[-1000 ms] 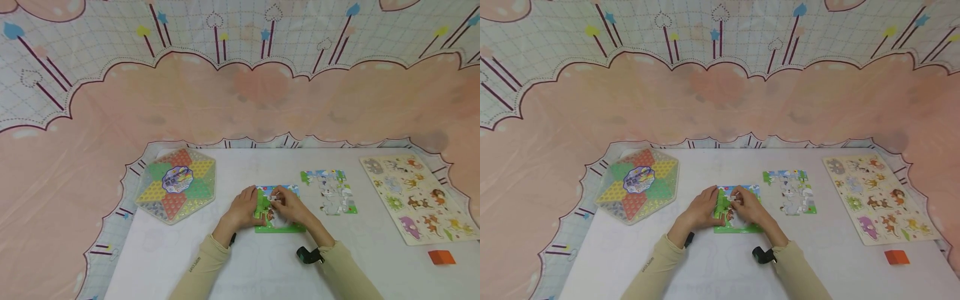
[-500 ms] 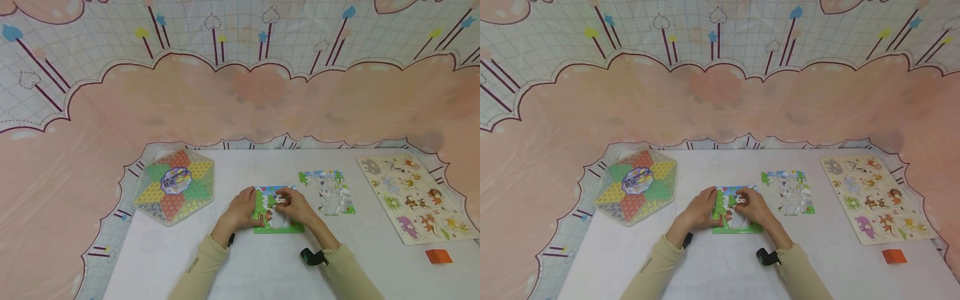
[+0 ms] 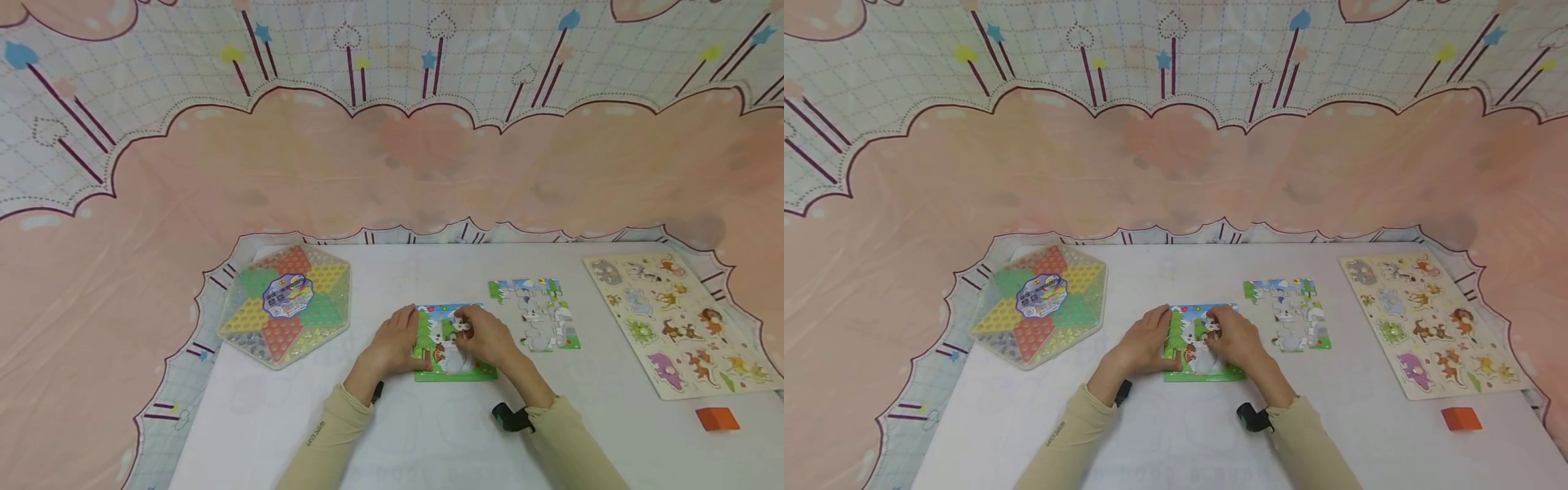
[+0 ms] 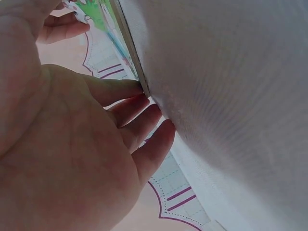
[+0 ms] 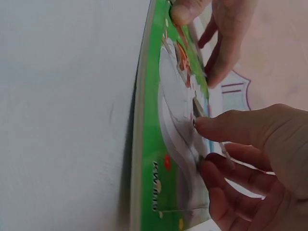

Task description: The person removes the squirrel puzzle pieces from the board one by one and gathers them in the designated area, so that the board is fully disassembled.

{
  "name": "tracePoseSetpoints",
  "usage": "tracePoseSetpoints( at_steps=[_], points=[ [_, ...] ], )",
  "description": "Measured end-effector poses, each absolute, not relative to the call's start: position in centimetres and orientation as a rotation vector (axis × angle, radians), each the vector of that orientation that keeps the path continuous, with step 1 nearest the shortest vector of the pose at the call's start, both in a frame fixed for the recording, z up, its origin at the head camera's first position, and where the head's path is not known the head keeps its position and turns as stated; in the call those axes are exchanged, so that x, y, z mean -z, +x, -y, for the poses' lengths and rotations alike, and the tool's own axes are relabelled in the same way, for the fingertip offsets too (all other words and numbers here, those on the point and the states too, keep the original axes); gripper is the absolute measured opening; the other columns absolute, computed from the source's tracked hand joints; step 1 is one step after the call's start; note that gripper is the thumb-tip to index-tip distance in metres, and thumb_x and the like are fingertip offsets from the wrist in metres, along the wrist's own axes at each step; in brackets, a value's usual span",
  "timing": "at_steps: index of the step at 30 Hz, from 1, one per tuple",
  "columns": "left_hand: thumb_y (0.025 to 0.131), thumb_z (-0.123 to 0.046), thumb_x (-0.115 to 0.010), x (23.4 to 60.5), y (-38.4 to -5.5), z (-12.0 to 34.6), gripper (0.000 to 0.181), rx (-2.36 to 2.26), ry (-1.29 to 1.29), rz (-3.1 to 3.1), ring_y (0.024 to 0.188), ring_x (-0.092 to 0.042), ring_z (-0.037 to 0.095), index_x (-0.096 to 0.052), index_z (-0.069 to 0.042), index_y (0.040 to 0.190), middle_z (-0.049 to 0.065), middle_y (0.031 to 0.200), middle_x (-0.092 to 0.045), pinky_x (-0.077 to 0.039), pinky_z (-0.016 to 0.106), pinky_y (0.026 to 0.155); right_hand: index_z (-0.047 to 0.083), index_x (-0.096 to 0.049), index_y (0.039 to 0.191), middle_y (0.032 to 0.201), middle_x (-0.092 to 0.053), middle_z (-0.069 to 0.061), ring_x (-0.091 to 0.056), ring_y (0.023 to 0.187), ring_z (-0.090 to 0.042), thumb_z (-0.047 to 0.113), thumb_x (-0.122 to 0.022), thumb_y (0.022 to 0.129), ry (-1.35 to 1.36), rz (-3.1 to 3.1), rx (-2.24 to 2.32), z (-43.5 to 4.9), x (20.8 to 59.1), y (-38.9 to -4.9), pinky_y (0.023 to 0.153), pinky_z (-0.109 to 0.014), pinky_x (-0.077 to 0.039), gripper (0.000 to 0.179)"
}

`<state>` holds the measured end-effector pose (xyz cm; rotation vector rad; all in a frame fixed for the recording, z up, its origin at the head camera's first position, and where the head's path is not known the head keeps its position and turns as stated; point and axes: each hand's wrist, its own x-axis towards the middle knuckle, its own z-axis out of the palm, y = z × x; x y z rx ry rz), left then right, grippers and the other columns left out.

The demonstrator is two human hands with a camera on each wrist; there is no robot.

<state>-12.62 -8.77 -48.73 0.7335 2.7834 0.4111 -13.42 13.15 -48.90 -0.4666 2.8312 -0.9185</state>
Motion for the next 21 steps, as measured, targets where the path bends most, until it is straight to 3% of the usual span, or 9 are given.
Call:
tracePoseSetpoints(
  at_steps=[12,21],
  points=[
    [0.079,-0.053,-0.078,48.89,-12.7,8.81,0.109,-0.41,0.718,-2.759,0.144,-0.026,0.034,-0.025,0.01,0.15,0.022,0.155,-0.026,-0.033,0.045,0.112,-0.001,-0.066,0.118,0.104,-0.056,-0.013,-0.061,0.083,-0.023,0.011,-0.075,0.083,-0.449,-2.913,0.672,-13.07,48.48,-13.61,0.066,-0.039,-0.052,0.038],
    [0.081,-0.054,-0.076,48.94,-12.64,8.81,0.108,-0.443,0.728,-2.756,0.144,-0.024,0.036,-0.024,0.01,0.15,0.023,0.154,-0.025,-0.031,0.046,0.113,0.001,-0.068,0.117,0.098,-0.057,-0.009,-0.054,0.082,-0.02,0.02,-0.081,0.081,-0.407,-2.885,0.641,-13.46,48.41,-14.06,0.071,-0.039,-0.05,0.043]
  ],
)
